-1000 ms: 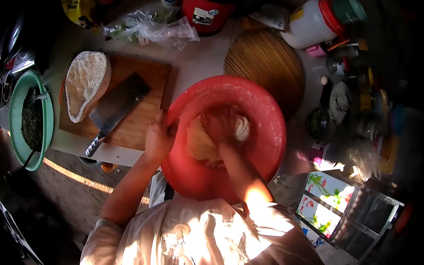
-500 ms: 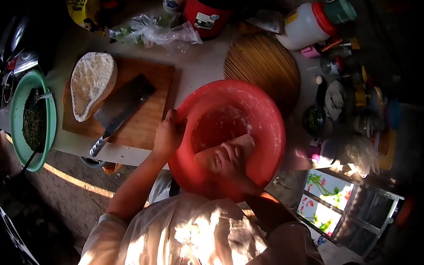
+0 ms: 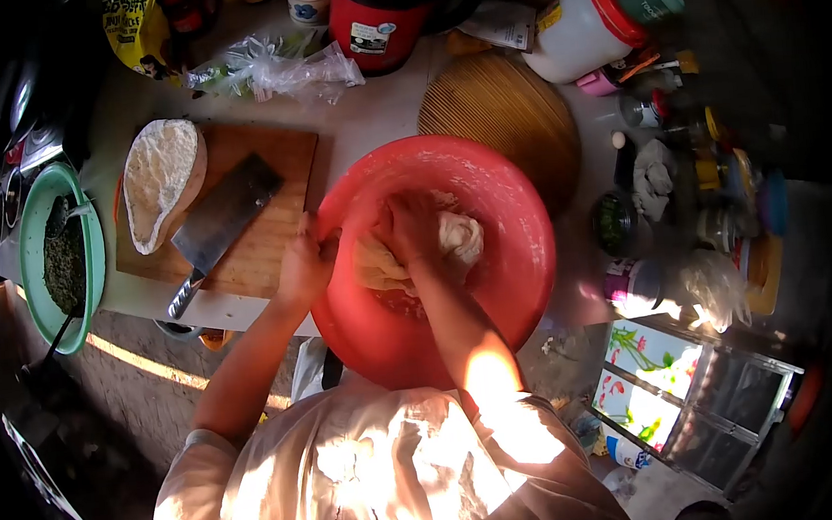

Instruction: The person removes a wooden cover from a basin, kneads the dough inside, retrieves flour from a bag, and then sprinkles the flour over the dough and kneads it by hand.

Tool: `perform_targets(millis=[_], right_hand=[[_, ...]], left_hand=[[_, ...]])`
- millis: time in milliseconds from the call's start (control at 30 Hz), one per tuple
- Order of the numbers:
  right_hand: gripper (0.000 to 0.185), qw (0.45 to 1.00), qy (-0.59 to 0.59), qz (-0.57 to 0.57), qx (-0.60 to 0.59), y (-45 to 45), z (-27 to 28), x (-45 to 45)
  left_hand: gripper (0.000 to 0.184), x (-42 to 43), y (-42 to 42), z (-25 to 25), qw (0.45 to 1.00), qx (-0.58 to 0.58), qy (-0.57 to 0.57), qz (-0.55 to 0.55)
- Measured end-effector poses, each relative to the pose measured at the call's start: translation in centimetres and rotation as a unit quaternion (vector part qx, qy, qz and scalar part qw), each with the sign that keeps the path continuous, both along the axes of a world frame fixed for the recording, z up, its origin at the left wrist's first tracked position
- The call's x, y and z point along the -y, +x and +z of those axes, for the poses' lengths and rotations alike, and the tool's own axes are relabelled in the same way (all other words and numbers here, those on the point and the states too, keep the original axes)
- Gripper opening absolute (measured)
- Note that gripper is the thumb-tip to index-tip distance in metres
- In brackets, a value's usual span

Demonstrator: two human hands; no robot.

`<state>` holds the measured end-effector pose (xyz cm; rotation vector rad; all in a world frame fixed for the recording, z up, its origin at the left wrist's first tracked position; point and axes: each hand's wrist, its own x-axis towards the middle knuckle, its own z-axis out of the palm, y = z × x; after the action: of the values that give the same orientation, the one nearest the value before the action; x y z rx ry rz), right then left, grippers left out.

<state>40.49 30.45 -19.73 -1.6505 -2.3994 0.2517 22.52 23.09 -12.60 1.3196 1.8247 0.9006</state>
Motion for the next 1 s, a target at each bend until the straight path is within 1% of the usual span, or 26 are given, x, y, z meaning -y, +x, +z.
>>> perform_targets(millis=[33, 67, 100, 133, 167, 200, 233, 267, 300, 333, 367, 400, 433, 467, 533, 567, 600, 667, 700, 733, 767, 800, 867, 900, 933, 1000], right_hand=[[0.027, 0.993, -0.113, 0.001, -0.019, 0.4, -0.5, -0.6], [0.038, 0.901, -0.21, -0.229, -0.304, 0.1, 1.8, -0.3], [0.043, 0.841, -0.165, -0.12, -0.501, 1.4, 3.2, -0.7], [0.035, 0.8, -0.164, -0.17, -0.552, 2.3, 6.2, -0.5], [0.034, 0.847, -0.13, -0.198, -0.476, 5.0, 6.0, -0.7], [0.038, 0.823, -0.13, -0.32, -0.451, 5.7, 7.8, 0.0], [0.045, 0.913, -0.127, -0.322, -0.215, 8.5, 7.6, 0.2], [0.051, 0.916, -0.123, -0.331, -0.191, 11.5, 4.1, 0.3], [0.054, 0.925, -0.098, -0.293, -0.224, 13.6, -1.4, 0.4], [0.058, 0.93, -0.072, -0.253, -0.256, 14.8, -5.0, 0.5], [0.058, 0.929, -0.073, -0.255, -0.258, 13.2, -3.2, 0.5], [0.057, 0.867, -0.175, -0.351, -0.309, 10.1, 1.0, 0.4], [0.059, 0.781, -0.274, -0.436, -0.352, 7.8, 4.3, 0.3], [0.059, 0.781, -0.274, -0.436, -0.353, 7.2, 5.4, 0.1], [0.063, 0.841, -0.31, -0.227, -0.381, 6.3, 6.8, 0.5], [0.067, 0.85, -0.329, -0.227, -0.344, 4.9, 7.9, 1.1], [0.065, 0.899, -0.309, -0.273, -0.147, 2.7, 9.8, 2.2], [0.048, 0.955, -0.244, -0.168, -0.02, 0.3, 10.5, 4.5], [0.048, 0.955, -0.245, -0.168, -0.02, -0.4, 10.5, 5.2], [0.041, 0.97, -0.182, -0.16, -0.003, -0.8, 10.5, 5.7], [0.042, 0.981, -0.117, -0.152, 0.014, -1.1, 10.4, 5.9], [0.042, 0.981, -0.117, -0.152, 0.016, -1.0, 9.5, 6.0], [0.053, 0.997, 0.071, 0.007, 0.011, -0.6, 6.9, 6.4], [0.052, 1.0, -0.007, 0.018, 0.011, -0.9, 7.0, 7.1], [0.052, 1.0, -0.011, 0.017, 0.012, -1.1, 6.7, 7.8], [0.05, 0.998, 0.025, 0.038, 0.053, -1.7, 6.1, 9.0]], left_hand=[[0.019, -0.1, 0.0, -0.3, 1.0, -0.008, 0.002, 0.004], [0.019, 0.0, 0.0, -0.5, 1.0, -0.009, 0.006, 0.004], [0.02, 0.2, 0.1, -0.7, 1.0, 0.001, 0.011, 0.009], [0.022, 0.4, 0.1, -0.7, 1.0, 0.011, 0.015, 0.014], [0.022, 0.7, 0.2, -0.6, 1.0, 0.012, 0.018, 0.013], [0.023, 1.3, 0.4, -0.3, 0.997, 0.058, 0.017, 0.04], [0.025, 2.1, 0.6, -0.2, 0.992, 0.104, 0.016, 0.066], [0.025, 2.9, 0.9, -0.2, 0.992, 0.103, 0.016, 0.065], [0.026, 3.9, 1.3, -0.3, 0.989, 0.117, 0.006, 0.089], [0.027, 5.0, 1.8, -0.5, 0.985, 0.131, -0.003, 0.113], [0.024, 6.3, 2.3, -0.8, 0.985, 0.134, 0.015, 0.108], [0.024, 7.5, 2.7, -0.1, 0.98, 0.171, 0.008, 0.101], [0.023, 8.9, 2.9, 0.5, 0.974, 0.208, 0.0, 0.094], [0.023, 10.4, 3.1, 0.6, 0.974, 0.206, 0.0, 0.094], [0.026, 13.6, 3.1, 0.7, 0.952, 0.287, -0.083, 0.071], [0.026, 14.6, 3.0, 0.0, 0.952, 0.286, -0.086, 0.071], [0.028, 15.4, 2.9, -1.2, 0.94, 0.319, -0.105, 0.059], [0.031, 15.0, 1.6, -0.5, 0.927, 0.351, -0.123, 0.049], [0.034, 12.8, 0.0, 2.0, 0.888, 0.399, -0.219, 0.072], [0.037, 10.7, -1.4, 3.1, 0.836, 0.441, -0.312, 0.093], [0.04, 9.1, -2.5, 2.6, 0.888, 0.391, -0.238, 0.048], [0.043, 7.4, -3.4, 2.0, 0.927, 0.337, -0.161, 0.003], [0.047, 3.1, -3.7, -0.1, 0.97, 0.241, -0.017, -0.005], [0.046, 0.7, -3.9, 1.5, 0.988, 0.15, -0.032, -0.022], [0.044, -1.7, -3.7, 3.2, 0.996, 0.057, -0.047, -0.039], [0.039, -5.0, -2.7, 2.8, 0.993, -0.028, -0.058, -0.097]])
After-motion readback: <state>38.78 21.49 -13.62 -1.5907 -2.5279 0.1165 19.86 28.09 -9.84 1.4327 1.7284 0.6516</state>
